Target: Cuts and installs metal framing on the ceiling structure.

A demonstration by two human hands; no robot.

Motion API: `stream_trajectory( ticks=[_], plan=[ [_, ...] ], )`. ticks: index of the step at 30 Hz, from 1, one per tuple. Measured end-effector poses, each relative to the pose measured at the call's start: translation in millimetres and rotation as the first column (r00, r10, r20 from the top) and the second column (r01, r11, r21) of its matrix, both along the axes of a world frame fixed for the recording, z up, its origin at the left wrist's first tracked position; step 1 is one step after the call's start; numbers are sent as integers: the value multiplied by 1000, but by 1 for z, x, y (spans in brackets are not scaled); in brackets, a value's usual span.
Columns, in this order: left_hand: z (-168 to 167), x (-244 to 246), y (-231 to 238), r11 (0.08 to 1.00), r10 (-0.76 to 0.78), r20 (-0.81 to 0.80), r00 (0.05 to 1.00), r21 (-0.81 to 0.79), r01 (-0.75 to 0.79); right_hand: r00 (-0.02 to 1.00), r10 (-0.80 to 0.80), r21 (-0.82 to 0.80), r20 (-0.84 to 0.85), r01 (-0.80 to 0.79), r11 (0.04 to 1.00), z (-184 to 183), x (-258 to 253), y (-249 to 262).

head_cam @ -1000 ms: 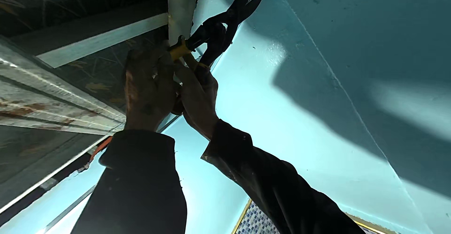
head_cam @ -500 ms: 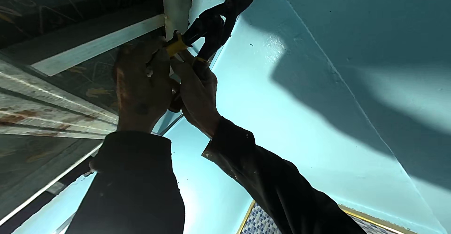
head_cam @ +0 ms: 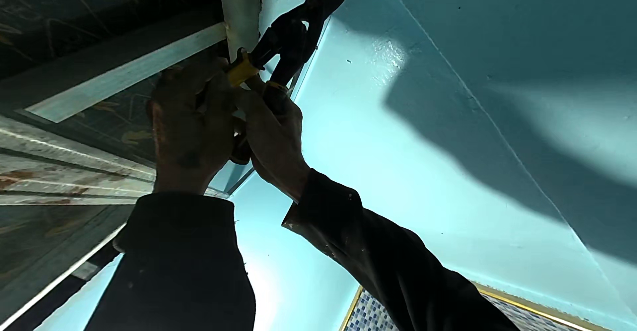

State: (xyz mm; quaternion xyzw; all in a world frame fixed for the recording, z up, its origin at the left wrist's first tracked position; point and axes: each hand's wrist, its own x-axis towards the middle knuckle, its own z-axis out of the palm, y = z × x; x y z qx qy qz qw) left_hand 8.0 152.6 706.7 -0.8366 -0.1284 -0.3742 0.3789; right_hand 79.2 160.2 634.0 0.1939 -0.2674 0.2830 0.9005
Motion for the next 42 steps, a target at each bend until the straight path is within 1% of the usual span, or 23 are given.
stream_trajectory(
  ticks=[4, 10, 12, 20, 28, 30, 34, 38, 40, 42],
  plan=[
    [1, -1, 0, 1000, -15, -5, 1000, 6, 16, 1000, 31, 8, 5, -31, 999, 0, 0, -2],
    [6, -4, 2, 1000, -4, -32, 999, 19, 4, 1000, 27, 19, 13, -27, 999, 0, 0, -2],
    [6, -4, 1, 1000, -11, -32, 999, 1, 11, 999, 37, 20, 17, -37, 999, -1, 1, -5],
    [6, -1, 0, 994, 104, 46, 994, -39, -102, 992, 108, 43, 62, -111, 993, -8, 5, -8],
    [8, 0, -3, 995, 95, 53, 994, -39, -93, 977, 194, 81, 82, -201, 976, -10, 9, -10],
    [9, -1, -1, 995, 90, 52, 995, -40, -88, 979, 193, 81, 71, -198, 977, -9, 7, -10],
    [14, -3, 1, 996, 92, 25, 995, -21, -91, 991, 127, 59, 40, -130, 990, -4, 4, -10],
    [14, -2, -1, 995, 97, 39, 994, -32, -96, 995, 84, 29, 47, -85, 996, -1, 4, -9],
    [13, -2, 0, 996, 79, 44, 996, -32, -77, 995, 86, 36, 49, -87, 996, -2, 4, -7],
    [9, 0, 1, 997, 67, 43, 997, -44, -65, 990, 112, 61, 83, -117, 991, -11, 5, -2]
  ],
)
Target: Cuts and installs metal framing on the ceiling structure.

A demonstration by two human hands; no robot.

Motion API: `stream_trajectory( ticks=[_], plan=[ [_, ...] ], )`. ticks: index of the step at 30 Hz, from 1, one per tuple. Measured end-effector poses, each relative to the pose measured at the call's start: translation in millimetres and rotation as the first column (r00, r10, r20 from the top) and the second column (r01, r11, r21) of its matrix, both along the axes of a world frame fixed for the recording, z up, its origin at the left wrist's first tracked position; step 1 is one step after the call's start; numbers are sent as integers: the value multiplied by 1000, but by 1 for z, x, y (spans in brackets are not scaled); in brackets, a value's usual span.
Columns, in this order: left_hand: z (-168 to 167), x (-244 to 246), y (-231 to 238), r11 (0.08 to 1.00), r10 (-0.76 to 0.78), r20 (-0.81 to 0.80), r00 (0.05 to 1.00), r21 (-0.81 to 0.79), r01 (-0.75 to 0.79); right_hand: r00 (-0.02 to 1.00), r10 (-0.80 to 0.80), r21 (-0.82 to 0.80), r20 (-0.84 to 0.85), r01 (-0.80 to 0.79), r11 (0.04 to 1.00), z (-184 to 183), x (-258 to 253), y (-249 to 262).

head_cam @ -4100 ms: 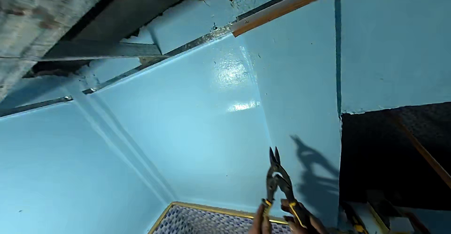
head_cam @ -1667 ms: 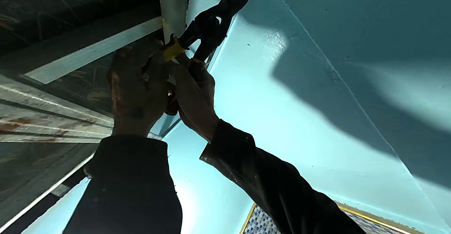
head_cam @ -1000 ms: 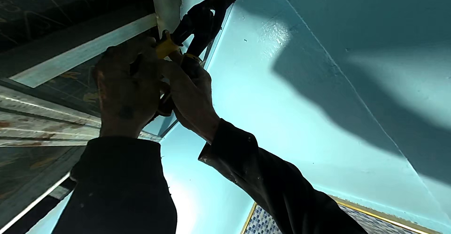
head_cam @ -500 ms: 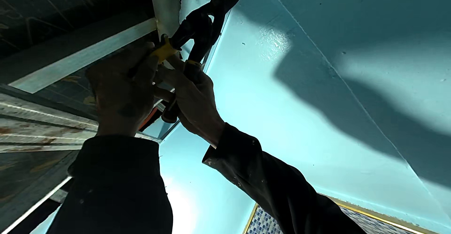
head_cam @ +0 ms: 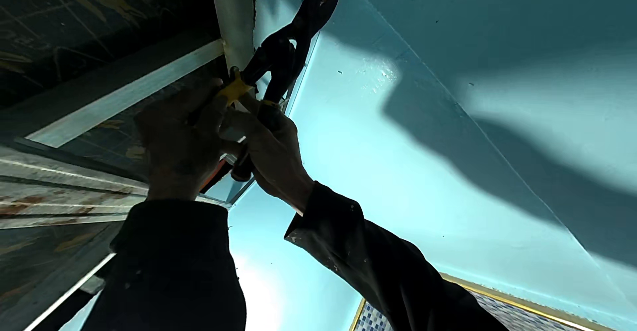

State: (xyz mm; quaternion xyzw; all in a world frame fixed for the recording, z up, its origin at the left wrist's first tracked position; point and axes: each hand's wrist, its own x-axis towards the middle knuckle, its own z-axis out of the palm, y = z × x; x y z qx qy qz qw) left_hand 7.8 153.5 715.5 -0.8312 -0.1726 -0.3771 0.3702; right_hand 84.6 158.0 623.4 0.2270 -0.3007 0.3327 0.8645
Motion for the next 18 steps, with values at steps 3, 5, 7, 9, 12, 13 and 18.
stream_trajectory(
  ticks=[3, 5, 7, 9, 12, 13, 18],
  plan=[
    [-10, 0, 6, 998, 20, -21, 1000, -67, -21, 993, 0, -31, 115, 3, 1000, -24, 0, 6],
    [-20, -3, 14, 990, 36, -30, 999, -135, -39, 971, -43, -54, 234, 57, 997, -44, 1, 12],
    [-33, -6, 20, 984, 43, -16, 999, -172, -45, 966, -22, -86, 256, 46, 995, -55, 3, 16],
    [-43, -9, 25, 972, 53, -3, 999, -229, -53, 972, -1, -111, 235, 28, 993, -60, 5, 18],
    [-48, -7, 34, 963, 30, 3, 1000, -269, -28, 972, -18, -131, 232, 50, 990, -66, 7, 21],
    [-49, -7, 35, 965, 14, -1, 1000, -262, -14, 972, -27, -140, 235, 61, 988, -67, 7, 21],
    [-56, 0, 27, 963, -12, -25, 1000, -270, 4, 961, -65, -164, 268, 112, 980, -79, 13, 20]
  ],
)
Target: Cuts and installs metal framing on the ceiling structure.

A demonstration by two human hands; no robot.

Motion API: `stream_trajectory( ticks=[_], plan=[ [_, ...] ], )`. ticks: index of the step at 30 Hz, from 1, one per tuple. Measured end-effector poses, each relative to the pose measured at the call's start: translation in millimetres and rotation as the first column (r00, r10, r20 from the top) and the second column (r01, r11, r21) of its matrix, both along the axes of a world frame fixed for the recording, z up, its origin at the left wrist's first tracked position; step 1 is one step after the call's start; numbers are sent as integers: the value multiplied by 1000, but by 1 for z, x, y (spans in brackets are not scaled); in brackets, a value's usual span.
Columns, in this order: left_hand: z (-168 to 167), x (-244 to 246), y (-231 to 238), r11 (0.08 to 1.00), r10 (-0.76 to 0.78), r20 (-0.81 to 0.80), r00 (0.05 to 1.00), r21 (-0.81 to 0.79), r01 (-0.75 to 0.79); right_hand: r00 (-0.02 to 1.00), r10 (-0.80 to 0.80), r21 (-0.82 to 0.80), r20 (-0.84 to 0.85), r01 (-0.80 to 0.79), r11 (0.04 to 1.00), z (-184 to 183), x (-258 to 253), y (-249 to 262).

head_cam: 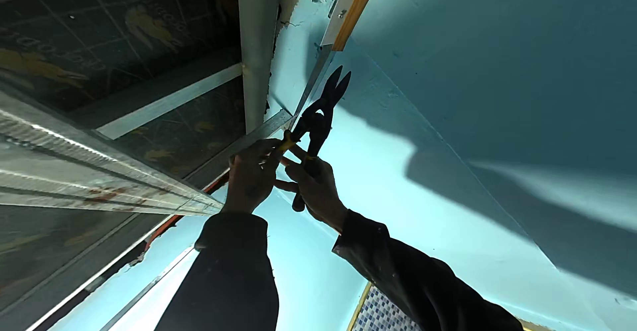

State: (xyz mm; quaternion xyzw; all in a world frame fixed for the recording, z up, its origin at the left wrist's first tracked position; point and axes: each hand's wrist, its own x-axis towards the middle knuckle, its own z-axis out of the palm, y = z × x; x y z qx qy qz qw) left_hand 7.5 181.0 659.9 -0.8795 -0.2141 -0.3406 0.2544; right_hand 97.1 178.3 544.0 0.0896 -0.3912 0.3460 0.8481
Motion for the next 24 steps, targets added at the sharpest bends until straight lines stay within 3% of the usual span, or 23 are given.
stream_trajectory(
  ticks=[4, 6, 9, 12, 14, 18, 20, 24],
  plan=[
    [-12, -1, -17, 974, -149, -47, 988, -181, 138, 994, -57, -86, 97, 65, 994, -28, 9, -14],
    [-29, 11, -34, 916, -266, 31, 963, -302, 263, 985, -86, -142, 149, 107, 984, -53, 14, -23],
    [-63, 32, -48, 769, -434, 165, 886, -443, 460, 939, -125, -262, 321, 215, 941, -101, 27, -43],
    [-108, 52, -35, 534, -590, 346, 729, -511, 674, 851, -136, -426, 508, 385, 819, -145, 43, -73],
    [-140, 61, -27, 325, -574, 528, 626, -555, 766, 782, -149, -479, 605, 508, 716, -171, 54, -93],
    [-197, 75, -26, -109, -342, 830, 441, -502, 858, 573, -201, -429, 795, 764, 483, -205, 71, -134],
    [-218, 82, -30, -214, -261, 891, 370, -428, 878, 461, -228, -364, 857, 857, 364, -215, 75, -151],
    [-246, 92, -39, -295, -190, 939, 287, -333, 896, 349, -177, -316, 920, 929, 193, -217, 75, -179]
  ],
)
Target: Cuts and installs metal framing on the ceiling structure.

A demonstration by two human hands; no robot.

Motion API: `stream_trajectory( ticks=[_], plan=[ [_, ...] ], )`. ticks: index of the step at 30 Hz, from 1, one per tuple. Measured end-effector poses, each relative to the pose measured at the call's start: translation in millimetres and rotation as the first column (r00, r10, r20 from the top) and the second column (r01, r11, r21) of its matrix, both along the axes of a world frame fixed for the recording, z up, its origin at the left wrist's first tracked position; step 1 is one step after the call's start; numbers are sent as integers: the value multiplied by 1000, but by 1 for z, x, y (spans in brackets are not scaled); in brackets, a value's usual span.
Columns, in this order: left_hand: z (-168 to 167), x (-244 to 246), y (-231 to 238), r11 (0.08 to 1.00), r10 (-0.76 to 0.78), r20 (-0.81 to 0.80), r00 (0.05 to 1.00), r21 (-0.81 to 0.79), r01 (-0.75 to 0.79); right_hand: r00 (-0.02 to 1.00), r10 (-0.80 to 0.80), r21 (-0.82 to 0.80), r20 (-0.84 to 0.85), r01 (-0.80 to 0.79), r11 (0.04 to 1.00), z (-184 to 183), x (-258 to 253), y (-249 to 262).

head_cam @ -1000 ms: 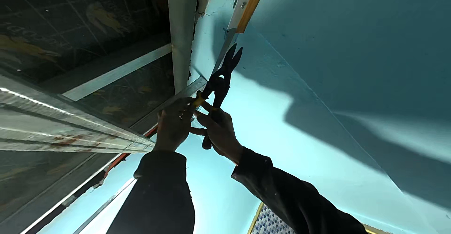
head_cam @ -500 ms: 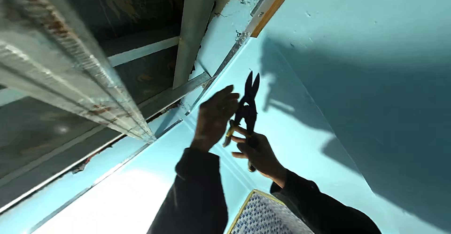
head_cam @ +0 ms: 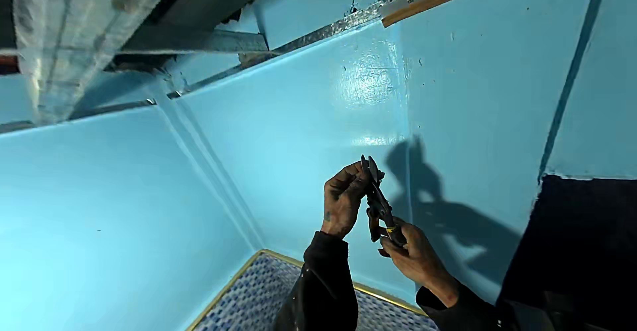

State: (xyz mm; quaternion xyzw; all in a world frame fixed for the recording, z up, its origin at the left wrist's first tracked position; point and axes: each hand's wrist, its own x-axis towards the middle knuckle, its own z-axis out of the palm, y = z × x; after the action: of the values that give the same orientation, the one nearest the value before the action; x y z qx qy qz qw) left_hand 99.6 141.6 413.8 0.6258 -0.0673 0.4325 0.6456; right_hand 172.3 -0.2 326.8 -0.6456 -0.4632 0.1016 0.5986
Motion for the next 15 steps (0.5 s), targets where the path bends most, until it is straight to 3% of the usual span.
stream_trajectory(
  ticks=[7, 15],
  plan=[
    [-15, 7, -8, 1000, -11, 64, 998, -26, 13, 977, -150, -63, 149, 161, 985, -2, -3, -18],
    [-16, 6, -11, 997, 11, 49, 999, -74, -8, 977, -171, -88, 130, 183, 979, -7, -4, -19]
  ],
)
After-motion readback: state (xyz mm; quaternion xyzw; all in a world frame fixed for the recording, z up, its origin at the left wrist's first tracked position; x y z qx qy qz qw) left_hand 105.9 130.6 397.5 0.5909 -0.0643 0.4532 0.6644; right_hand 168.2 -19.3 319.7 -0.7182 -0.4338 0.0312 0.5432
